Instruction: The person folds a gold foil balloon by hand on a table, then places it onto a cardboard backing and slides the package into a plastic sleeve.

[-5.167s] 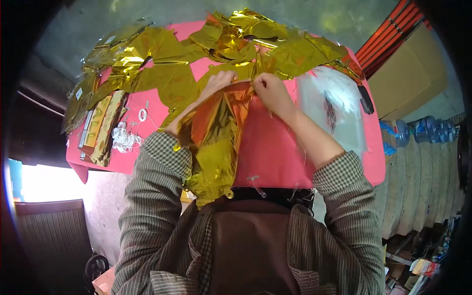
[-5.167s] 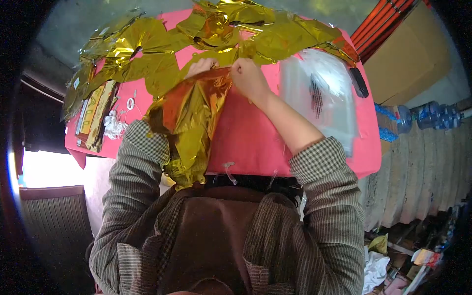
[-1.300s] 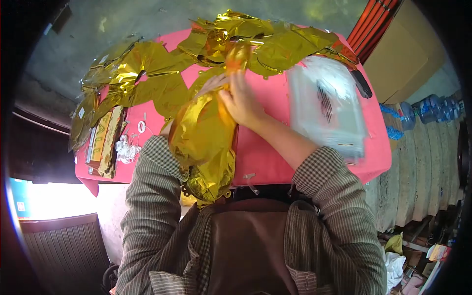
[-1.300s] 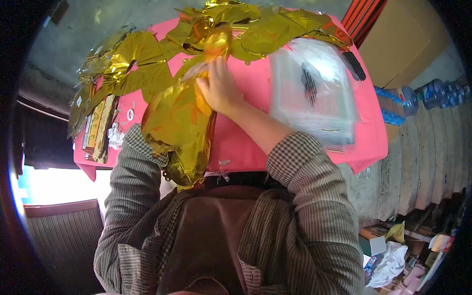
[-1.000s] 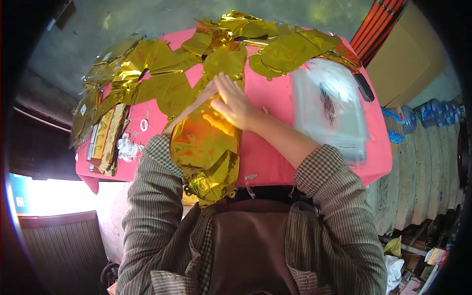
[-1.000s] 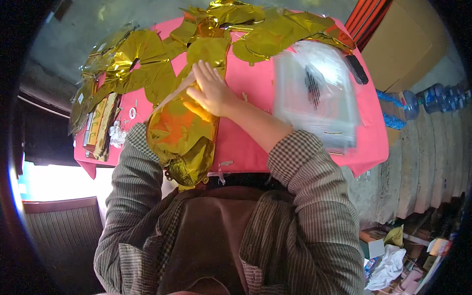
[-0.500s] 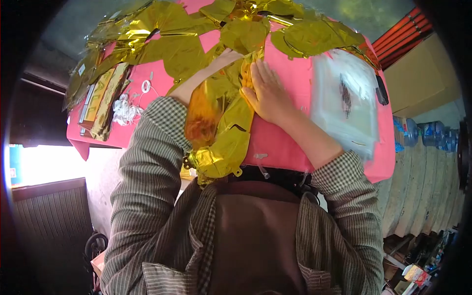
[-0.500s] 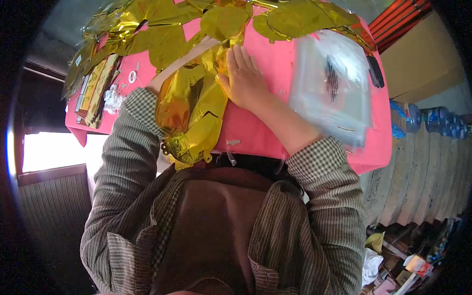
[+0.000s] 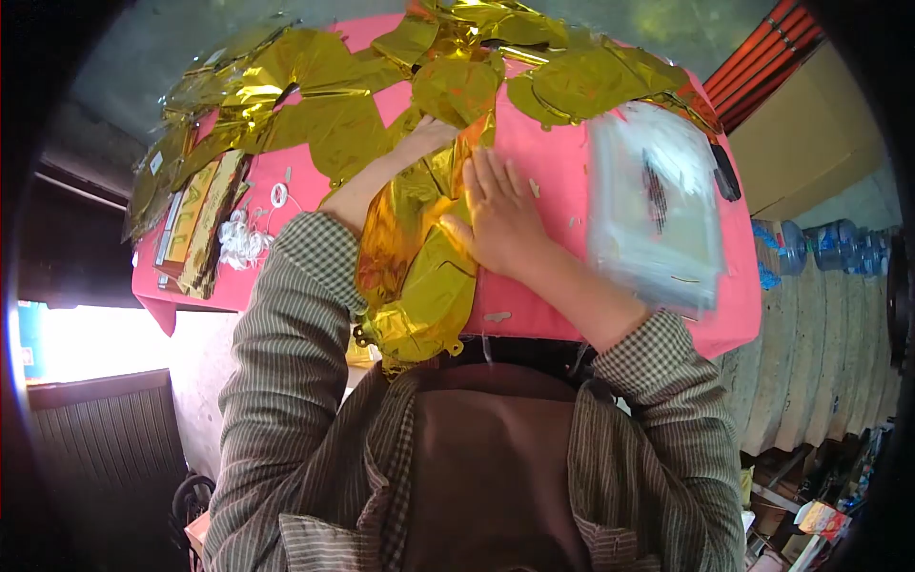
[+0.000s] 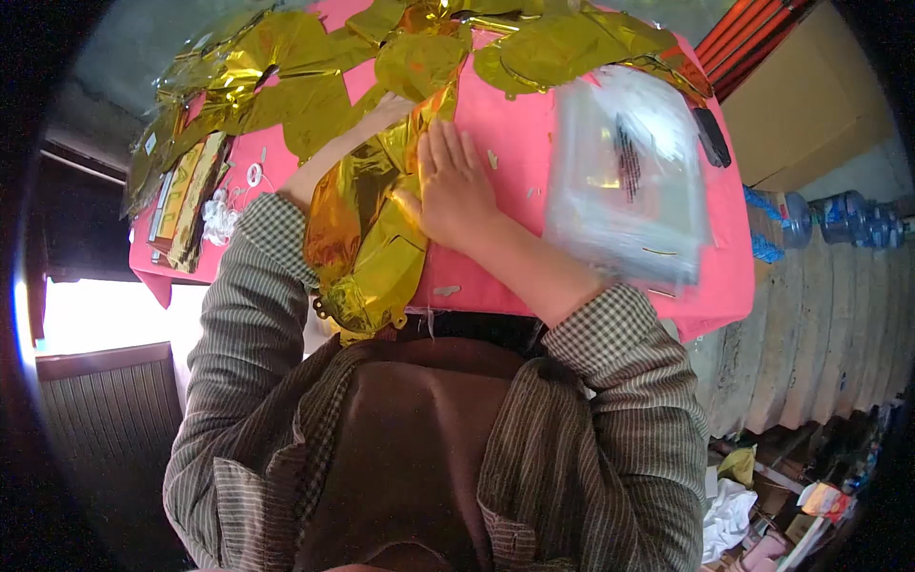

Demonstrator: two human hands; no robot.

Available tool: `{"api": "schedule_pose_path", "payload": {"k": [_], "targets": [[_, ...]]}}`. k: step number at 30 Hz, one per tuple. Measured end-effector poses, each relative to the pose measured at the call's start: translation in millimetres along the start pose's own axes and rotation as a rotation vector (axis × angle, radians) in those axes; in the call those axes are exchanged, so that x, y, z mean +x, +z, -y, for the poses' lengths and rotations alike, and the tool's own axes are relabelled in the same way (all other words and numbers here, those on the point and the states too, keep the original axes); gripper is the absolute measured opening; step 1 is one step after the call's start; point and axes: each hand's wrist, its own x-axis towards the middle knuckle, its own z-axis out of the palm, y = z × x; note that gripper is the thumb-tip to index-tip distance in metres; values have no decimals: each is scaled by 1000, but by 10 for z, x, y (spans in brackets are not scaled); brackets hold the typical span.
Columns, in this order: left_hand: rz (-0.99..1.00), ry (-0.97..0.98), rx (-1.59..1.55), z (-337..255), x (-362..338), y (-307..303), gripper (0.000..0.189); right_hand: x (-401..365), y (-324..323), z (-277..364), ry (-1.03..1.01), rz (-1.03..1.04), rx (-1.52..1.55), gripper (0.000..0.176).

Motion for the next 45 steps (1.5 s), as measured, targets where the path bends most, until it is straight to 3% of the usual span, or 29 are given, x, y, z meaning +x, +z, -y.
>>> {"api": "schedule_pose_path", "payload": {"k": [2,4,11,13,16,17,21,24,26,30,32,33,36,38,39,41,43,45], "targets": [[10,12,23,-47,44,-66,36,-13,44,23,17,56,78,75],[12,-66,28,-320,-30,-259,25,-15,34,30,18,66,69,76],[29,-19,118,-295,50,-354,22,-25,39,25,1,52,85,78],[-350,134,133,-265,47,-288,22,-33,40,25,3,36,85,77],[-267,134,258,-105,124,-227,23,-34,31,29,5,12,91,77],[-225,20,153,-346,82,-437,23,-36,32,29,3,4,96,77],[-160,6,255,-366,115,-536,27,-45,43,31,-6,-24,92,77],[-91,-120,177,-441,159,-647,32,-49,41,27,-4,-33,91,78],[-171,22,161,-479,192,-746,37,-44,37,34,0,-27,93,78],[-180,-46,123,-154,360,-502,40,-38,1,42,3,8,68,79],[-424,179,366,46,450,-415,40,-34,-17,47,7,24,80,79],[-428,176,365,108,482,-409,40,-32,-32,47,4,26,76,79],[-318,136,82,296,554,-393,43,-35,-49,50,7,77,94,79],[-343,-151,-752,381,563,-453,44,-38,-26,53,22,43,100,78],[-346,-157,-754,404,515,-507,44,-36,-23,52,17,47,102,78],[-710,-134,-396,501,364,-702,29,-37,-25,51,23,56,95,78],[-912,-373,-801,753,278,-824,24,-42,-30,50,19,52,96,77],[-910,-356,-708,788,153,-929,24,-46,-21,36,11,49,98,77]]}}
